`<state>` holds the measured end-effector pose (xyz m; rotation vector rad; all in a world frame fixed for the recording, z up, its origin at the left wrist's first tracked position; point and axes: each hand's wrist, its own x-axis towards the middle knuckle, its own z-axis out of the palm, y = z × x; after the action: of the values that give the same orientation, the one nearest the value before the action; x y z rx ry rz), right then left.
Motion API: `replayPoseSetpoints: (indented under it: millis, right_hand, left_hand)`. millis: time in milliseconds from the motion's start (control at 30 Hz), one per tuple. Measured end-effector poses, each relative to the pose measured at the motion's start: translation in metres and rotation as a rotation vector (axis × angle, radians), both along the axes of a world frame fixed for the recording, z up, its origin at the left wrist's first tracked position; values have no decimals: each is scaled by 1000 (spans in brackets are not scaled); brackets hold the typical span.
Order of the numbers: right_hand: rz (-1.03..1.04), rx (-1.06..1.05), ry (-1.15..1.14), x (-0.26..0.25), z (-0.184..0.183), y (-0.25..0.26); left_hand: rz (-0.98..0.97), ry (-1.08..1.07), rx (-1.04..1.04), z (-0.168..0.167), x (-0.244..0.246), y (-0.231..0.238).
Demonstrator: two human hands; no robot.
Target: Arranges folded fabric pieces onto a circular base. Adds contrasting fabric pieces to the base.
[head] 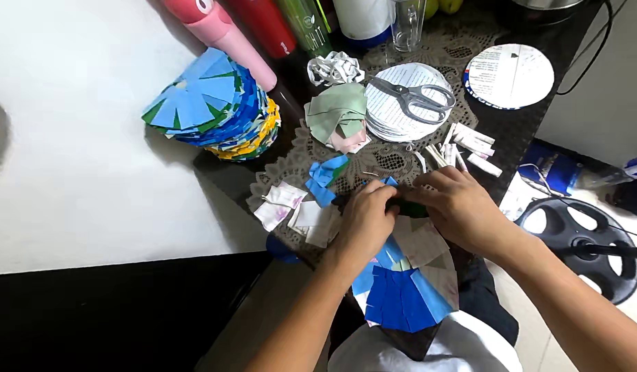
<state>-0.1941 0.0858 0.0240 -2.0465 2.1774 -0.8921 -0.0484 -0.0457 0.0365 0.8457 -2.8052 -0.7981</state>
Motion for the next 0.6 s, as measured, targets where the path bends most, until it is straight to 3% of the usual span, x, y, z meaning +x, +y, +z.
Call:
replayPoseSetpoints:
  millis: [100, 200, 433, 500, 600]
  right_hand:
    - [40, -14, 79, -3, -8, -9]
    - [12, -19, -3, -7, -5, -10]
    - [-144, 255, -615, -13, 46, 8]
    - [-126, 272, -826, -12, 49, 12]
    - [-83, 248, -992, -7, 43, 19]
  left_hand:
    - [-5, 10, -34, -5, -3, -2]
    - [-10, -1, -48, -6, -2, -6]
    - [146, -5, -288, 2, 19, -30]
    - [112, 123, -198, 9, 24, -20]
    - [71, 320, 254, 19, 29, 8]
